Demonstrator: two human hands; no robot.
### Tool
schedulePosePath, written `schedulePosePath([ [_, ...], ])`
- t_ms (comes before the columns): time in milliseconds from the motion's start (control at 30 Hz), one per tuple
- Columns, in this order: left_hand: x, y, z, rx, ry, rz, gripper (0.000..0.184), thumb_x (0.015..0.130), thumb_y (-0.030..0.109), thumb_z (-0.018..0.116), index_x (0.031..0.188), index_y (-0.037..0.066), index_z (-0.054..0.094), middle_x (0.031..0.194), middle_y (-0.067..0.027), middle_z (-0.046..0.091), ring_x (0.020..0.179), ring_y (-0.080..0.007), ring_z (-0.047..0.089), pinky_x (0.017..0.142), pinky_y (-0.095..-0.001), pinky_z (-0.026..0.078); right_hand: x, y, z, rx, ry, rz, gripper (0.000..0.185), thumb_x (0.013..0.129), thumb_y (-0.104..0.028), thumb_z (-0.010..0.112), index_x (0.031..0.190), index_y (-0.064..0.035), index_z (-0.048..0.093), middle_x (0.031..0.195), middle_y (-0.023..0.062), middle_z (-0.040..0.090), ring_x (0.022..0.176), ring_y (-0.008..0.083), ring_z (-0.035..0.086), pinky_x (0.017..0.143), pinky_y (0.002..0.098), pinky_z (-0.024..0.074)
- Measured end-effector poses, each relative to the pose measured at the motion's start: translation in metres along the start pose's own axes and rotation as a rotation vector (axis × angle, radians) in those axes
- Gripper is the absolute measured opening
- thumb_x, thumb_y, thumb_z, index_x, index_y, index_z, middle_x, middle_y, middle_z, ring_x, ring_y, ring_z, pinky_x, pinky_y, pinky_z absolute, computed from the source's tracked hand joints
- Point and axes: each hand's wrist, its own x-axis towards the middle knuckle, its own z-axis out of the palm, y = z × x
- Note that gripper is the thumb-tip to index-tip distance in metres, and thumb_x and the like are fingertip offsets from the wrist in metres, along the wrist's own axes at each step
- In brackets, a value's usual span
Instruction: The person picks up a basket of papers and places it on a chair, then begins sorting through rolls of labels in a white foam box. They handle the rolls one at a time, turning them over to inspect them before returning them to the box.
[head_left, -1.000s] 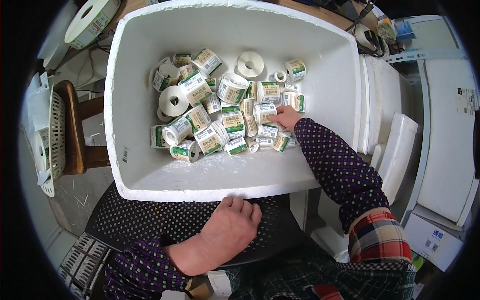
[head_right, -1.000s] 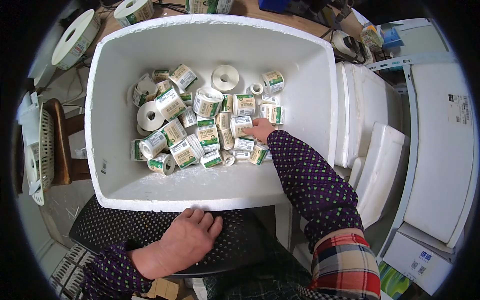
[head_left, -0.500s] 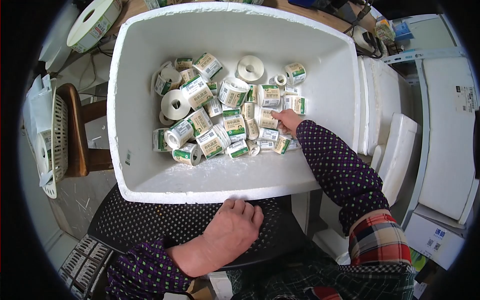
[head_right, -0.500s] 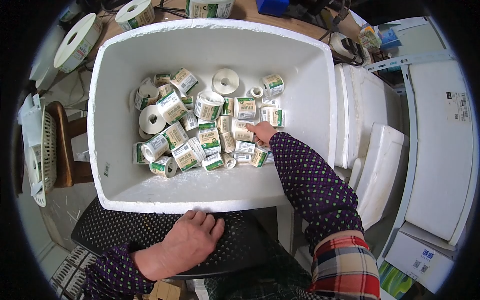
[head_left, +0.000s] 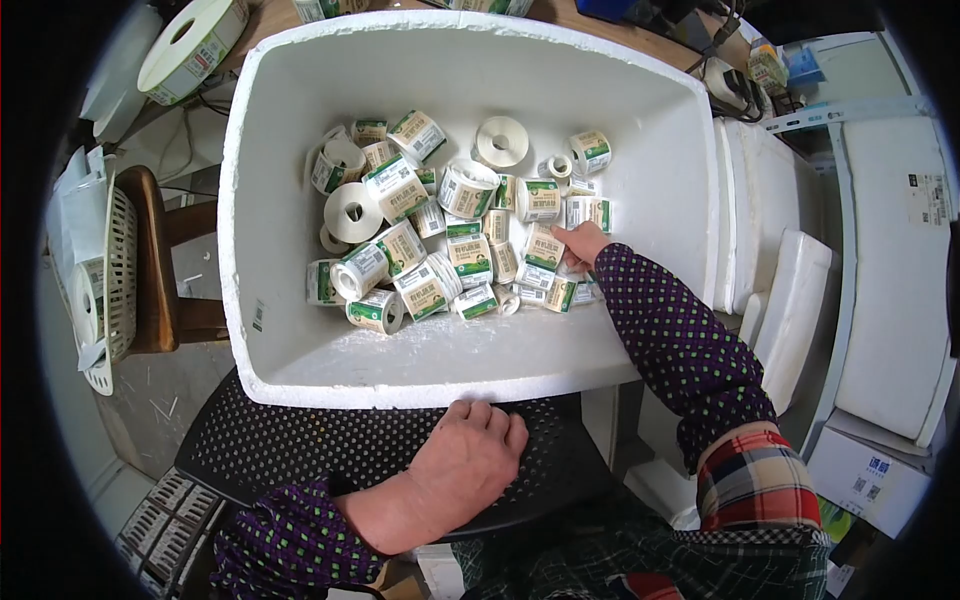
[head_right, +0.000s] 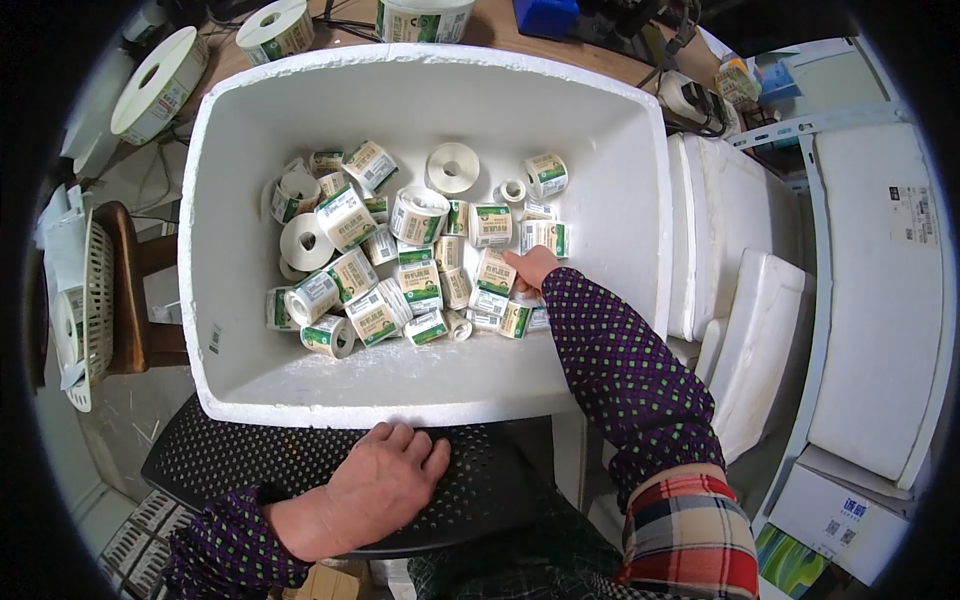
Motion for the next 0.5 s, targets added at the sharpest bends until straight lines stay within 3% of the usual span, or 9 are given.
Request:
schedulePosePath([
  [67, 0.000, -0.001, 0.000, 0.011, 0.006, 0.001, 0.039, 0.078, 0.014, 0.054, 0.112, -0.005, 0.059, 0.089, -0.0130, 0.060, 0.085, -0.0258, 0.058, 0.076, -0.0345, 0.047, -0.002, -0.008, -0.007, -0.135, -0.029, -0.004, 0.050, 0.084, -0.038, 0.068, 0.071, 0.0097, 0.061, 0.056, 0.0112, 0.060, 0.039, 0.0164, 0.054, 0.036, 0.0291, 0.0458],
  [233, 0.000, -0.001, 0.001, 0.013, 0.014, 0.006, 0.040, 0.078, 0.014, 0.054, 0.113, -0.004, 0.059, 0.090, -0.0130, 0.060, 0.086, -0.0262, 0.058, 0.077, -0.0342, 0.047, -0.020, -0.032, -0.008, -0.367, 0.001, -0.044, 0.051, 0.083, -0.036, 0.069, 0.072, 0.0126, 0.059, 0.056, 0.0141, 0.061, 0.039, 0.0190, 0.058, 0.033, 0.0313, 0.0456],
  [333, 0.000, 0.000, 0.000, 0.001, 0.006, 0.000, 0.039, 0.078, 0.014, 0.054, 0.112, -0.004, 0.059, 0.090, -0.0129, 0.060, 0.086, -0.0262, 0.058, 0.077, -0.0344, 0.047, -0.021, -0.037, -0.011, -0.477, 0.027, -0.093, 0.048, 0.083, -0.037, 0.067, 0.075, 0.0106, 0.061, 0.060, 0.0168, 0.064, 0.051, 0.0242, 0.065, 0.044, 0.0367, 0.0516],
  [400, 0.001, 0.000, 0.000, 0.001, 0.000, -0.005, 0.039, 0.078, 0.014, 0.054, 0.112, -0.004, 0.059, 0.090, -0.0129, 0.060, 0.087, -0.0263, 0.058, 0.077, -0.0346, 0.047, -0.021, -0.039, -0.007, -0.782, 0.292, -0.387, 0.042, 0.083, -0.039, 0.066, 0.091, 0.0031, 0.065, 0.077, 0.0179, 0.066, 0.067, 0.0300, 0.067, 0.062, 0.0421, 0.0551],
  [433, 0.001, 0.000, 0.000, -0.002, -0.009, -0.011, 0.039, 0.078, 0.014, 0.054, 0.112, -0.004, 0.059, 0.090, -0.0129, 0.060, 0.087, -0.0263, 0.058, 0.077, -0.0347, 0.047, -0.024, -0.041, -0.002, -0.785, 0.292, -0.389, 0.042, 0.083, -0.039, 0.066, 0.091, 0.0031, 0.065, 0.077, 0.0179, 0.066, 0.067, 0.0300, 0.067, 0.062, 0.0421, 0.0551],
  [500, 0.001, 0.002, -0.002, -0.001, -0.021, -0.016, 0.039, 0.078, 0.014, 0.054, 0.112, -0.004, 0.059, 0.090, -0.0130, 0.060, 0.087, -0.0265, 0.058, 0.077, -0.0349, 0.047, -0.030, -0.047, 0.009, -0.723, 0.561, -0.672, 0.041, 0.081, -0.041, 0.066, 0.106, -0.0088, 0.064, 0.096, 0.0171, 0.063, 0.081, 0.0335, 0.066, 0.072, 0.0455, 0.0532],
])
